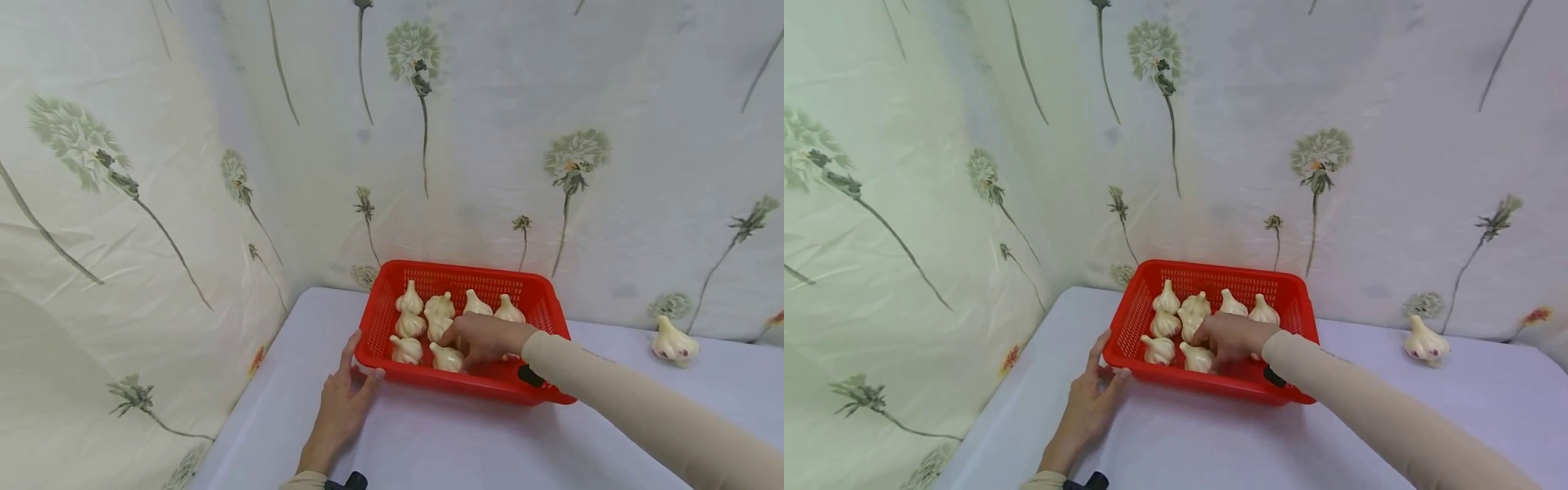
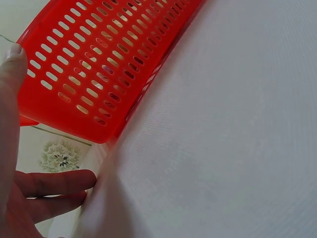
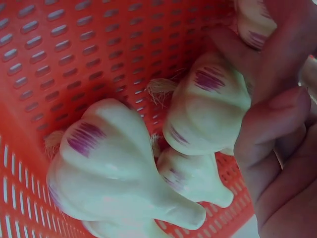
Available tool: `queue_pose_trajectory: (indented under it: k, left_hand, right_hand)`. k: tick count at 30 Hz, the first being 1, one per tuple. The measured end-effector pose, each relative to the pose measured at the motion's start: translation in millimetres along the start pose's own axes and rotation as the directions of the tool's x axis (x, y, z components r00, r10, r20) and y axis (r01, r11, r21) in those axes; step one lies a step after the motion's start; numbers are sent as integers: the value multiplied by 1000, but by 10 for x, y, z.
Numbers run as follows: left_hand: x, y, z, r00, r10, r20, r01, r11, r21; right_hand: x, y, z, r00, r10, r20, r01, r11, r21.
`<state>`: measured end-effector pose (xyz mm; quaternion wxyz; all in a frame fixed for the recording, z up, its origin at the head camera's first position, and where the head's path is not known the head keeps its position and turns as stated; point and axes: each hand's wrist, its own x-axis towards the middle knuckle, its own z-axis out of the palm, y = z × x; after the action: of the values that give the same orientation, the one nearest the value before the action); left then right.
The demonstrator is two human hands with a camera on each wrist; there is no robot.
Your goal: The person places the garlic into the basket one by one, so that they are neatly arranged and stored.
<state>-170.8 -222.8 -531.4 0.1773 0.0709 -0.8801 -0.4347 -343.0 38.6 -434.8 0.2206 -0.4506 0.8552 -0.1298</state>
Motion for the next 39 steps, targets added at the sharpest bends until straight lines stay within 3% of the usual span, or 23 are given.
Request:
queue_pose_trajectory:
  k: [12, 23, 34, 39]
  left_hand:
    - [-3, 14, 11, 1000, -18, 16, 18, 1000, 7]
    - [2, 8, 26, 999, -29, 20, 29, 999, 13]
    - [3, 20, 27, 1000, -2, 4, 2, 1000, 10]
    - [-2, 2, 37, 1000, -1, -3, 1, 1000, 6]
  right_hand:
    - [48, 36, 87, 997, -54, -59, 50, 997, -59]
    - [37, 8, 92, 999, -9, -46, 5, 997, -77]
    - [-16, 32, 47, 999, 12, -31, -14, 999, -45]
    - [-80, 14, -7, 998, 41, -38, -39, 998, 40]
